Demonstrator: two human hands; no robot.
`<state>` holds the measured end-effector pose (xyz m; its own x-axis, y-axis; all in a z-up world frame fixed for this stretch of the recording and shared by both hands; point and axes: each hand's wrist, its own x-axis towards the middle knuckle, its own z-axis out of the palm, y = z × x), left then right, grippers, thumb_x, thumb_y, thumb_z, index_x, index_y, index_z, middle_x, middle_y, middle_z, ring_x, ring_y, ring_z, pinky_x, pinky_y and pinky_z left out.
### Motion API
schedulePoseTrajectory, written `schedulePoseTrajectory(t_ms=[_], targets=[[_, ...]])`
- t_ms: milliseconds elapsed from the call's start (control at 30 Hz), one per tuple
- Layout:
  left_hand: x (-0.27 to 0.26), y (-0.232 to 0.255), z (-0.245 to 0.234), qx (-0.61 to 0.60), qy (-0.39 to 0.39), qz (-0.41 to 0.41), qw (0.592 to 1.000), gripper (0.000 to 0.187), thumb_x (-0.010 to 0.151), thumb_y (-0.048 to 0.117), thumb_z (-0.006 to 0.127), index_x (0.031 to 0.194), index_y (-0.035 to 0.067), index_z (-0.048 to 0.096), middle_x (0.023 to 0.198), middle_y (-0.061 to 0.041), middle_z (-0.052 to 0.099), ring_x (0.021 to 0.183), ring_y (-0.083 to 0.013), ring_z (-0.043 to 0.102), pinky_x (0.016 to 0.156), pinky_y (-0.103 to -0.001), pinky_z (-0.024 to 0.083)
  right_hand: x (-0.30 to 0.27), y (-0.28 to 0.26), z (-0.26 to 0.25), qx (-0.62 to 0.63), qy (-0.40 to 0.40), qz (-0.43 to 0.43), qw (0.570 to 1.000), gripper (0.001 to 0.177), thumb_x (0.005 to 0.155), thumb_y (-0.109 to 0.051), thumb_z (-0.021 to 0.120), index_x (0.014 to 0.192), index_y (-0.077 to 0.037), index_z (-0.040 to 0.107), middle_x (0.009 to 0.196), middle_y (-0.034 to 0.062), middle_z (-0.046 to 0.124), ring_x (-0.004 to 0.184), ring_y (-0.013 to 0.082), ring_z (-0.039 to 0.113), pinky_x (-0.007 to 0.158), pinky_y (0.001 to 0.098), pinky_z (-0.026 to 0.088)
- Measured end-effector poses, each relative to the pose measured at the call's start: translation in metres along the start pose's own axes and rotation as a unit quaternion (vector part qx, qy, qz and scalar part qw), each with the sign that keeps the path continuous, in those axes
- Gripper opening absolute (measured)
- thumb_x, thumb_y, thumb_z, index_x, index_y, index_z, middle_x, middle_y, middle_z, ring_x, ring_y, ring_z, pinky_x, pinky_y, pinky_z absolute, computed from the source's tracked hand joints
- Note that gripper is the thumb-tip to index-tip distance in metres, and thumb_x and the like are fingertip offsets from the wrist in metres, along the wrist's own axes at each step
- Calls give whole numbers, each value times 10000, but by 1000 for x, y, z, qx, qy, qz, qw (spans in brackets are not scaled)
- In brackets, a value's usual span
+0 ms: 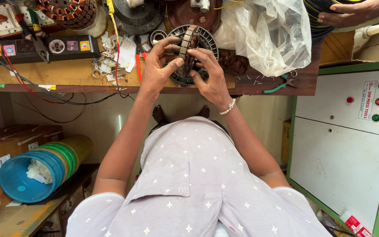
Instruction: The person uses pliers to trim and adjust copper windings on a motor stator. They rotate the stator to access different slots and use both green-handled and orange-handled pliers to manipulate the wires.
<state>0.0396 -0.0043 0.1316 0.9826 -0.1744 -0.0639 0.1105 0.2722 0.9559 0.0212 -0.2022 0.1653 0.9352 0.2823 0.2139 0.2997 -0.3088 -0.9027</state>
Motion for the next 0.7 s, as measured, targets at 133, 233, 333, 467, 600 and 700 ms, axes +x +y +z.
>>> schedulePoseTrajectory(t_ms=[133, 233, 333, 467, 600, 700], targets=[[8, 18, 15, 106, -3, 4, 994, 649, 891, 199, 831, 1459, 93, 537, 1297, -88, 671, 1123, -180, 684, 973, -346, 587, 3, 1, -1, -3, -2, 30, 1000, 547, 943, 72, 662, 1442, -124, 553, 1436, 87, 560, 1314, 256, 622, 1056, 383, 587], [20, 27, 17, 222, 6, -6, 975, 607, 887, 207, 809, 1432, 90, 570, 1249, -86, 735, 1107, -170, 737, 950, -330, 603, 2, 6, 4, 70, 16, 49, 996, 565, 968, 58, 648, 1480, -127, 498, 1437, 82, 569, 1335, 242, 617, 1102, 384, 568], [21, 27, 20, 257, 27, 9, 966, 560, 890, 158, 790, 1416, 91, 611, 1223, -83, 771, 1075, -157, 763, 952, -322, 613, -1, 13, 7, 175, 39, 60, 982, 660, 975, 52, 621, 1565, -114, 377, 1481, 105, 548, 1412, 256, 552, 1187, 408, 487], [-6, 9, 34, 184, 86, 103, 974, 570, 892, 24, 770, 1434, 69, 599, 1310, -109, 719, 1132, -177, 724, 1005, -341, 601, -5, 18, 11, 39, 32, 13, 999, 727, 932, 46, 696, 1571, -101, 381, 1508, 133, 511, 1430, 291, 537, 1206, 421, 462], [-26, -17, 41, 70, 135, 76, 985, 554, 943, -36, 744, 1449, 50, 537, 1340, -113, 652, 1197, -194, 666, 1024, -335, 585, -8, 19, 18, -39, 36, -43, 998, 784, 893, 50, 745, 1577, -116, 397, 1515, 117, 500, 1421, 296, 551, 1215, 417, 461], [-26, -25, 38, 76, 116, 69, 988, 537, 955, -51, 737, 1438, 46, 523, 1332, -114, 644, 1210, -205, 668, 1023, -337, 599, -12, 19, 19, -63, 36, -69, 995, 792, 860, 83, 732, 1565, -112, 428, 1544, 146, 455, 1463, 337, 481, 1215, 431, 445]])
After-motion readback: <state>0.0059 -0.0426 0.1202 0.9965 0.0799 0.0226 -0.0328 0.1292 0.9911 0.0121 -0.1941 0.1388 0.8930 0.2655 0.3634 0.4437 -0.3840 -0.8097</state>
